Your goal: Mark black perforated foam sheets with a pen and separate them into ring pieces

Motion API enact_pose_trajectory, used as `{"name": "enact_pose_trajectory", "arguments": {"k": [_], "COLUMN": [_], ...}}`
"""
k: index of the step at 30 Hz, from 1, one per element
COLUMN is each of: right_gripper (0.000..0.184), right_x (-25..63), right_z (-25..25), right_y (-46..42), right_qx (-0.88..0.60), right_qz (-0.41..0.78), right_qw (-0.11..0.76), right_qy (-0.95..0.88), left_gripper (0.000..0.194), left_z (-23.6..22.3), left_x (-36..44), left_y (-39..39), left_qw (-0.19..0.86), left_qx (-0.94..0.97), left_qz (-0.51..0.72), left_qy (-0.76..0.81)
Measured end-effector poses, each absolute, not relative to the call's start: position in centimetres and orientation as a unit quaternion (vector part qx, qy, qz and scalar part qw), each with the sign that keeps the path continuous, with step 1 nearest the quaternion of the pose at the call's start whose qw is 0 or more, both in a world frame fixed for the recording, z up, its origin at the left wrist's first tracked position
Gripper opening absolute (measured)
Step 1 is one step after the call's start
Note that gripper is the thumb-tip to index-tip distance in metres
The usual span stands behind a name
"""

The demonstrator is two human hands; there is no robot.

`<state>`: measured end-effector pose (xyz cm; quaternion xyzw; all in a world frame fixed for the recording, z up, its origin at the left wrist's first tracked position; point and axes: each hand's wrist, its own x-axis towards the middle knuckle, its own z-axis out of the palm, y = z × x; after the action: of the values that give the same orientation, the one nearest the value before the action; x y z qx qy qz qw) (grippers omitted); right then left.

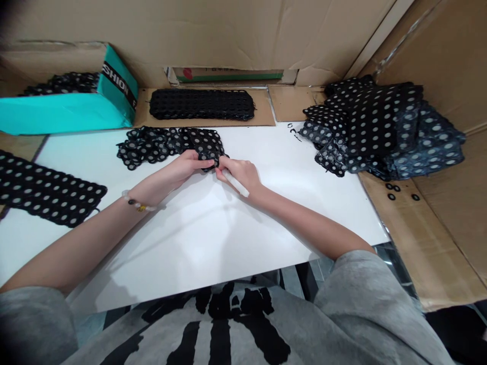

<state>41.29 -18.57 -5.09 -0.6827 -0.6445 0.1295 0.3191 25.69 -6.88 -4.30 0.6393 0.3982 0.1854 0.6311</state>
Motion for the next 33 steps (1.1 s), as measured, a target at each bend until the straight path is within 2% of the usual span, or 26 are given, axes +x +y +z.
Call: {"name": "enact_pose_trajectory", "arguments": {"k": [4,9,13,19,27,33], "right_gripper": [0.016,0.019,0.023,0.03,0.031,0.029], "right_x": [41.6,42.1,42.4,42.2,41.8,42.1], "right_z": [-5.3,-5.9,-6.2,-6.2,-6.0,-6.4], "right_y": [-18.5,-18.5,-18.8,-19.4,-19.5,-19.4], "right_qx": [-0.669,-0.65,-0.629,-0.595,-0.594,-0.589], "right_qz": [0.144,0.146,0.163,0.189,0.206,0.193], "right_qw": [0.332,0.393,0.454,0.527,0.492,0.472], "right_qy": [-0.649,-0.634,-0.61,-0.576,-0.602,-0.627], "left_gripper": [0.04,0.05,0.047,0.051,0.052,0.054], "left_z": [-4.1,-4.0,-3.9,-4.1,-3.4,-3.0], "left_x": [25.7,25.5,25.3,25.2,24.9,25.0], "left_y": [-7.2,-6.9,-6.6,-6.3,-6.4,-6.8], "left_qw": [0.622,0.51,0.444,0.454,0.506,0.483], "left_qx": [0.652,0.738,0.805,0.797,0.777,0.784], "left_qz": [0.165,0.162,0.149,0.162,0.132,0.131], "left_qy": [0.401,0.41,0.364,0.364,0.35,0.368]}}
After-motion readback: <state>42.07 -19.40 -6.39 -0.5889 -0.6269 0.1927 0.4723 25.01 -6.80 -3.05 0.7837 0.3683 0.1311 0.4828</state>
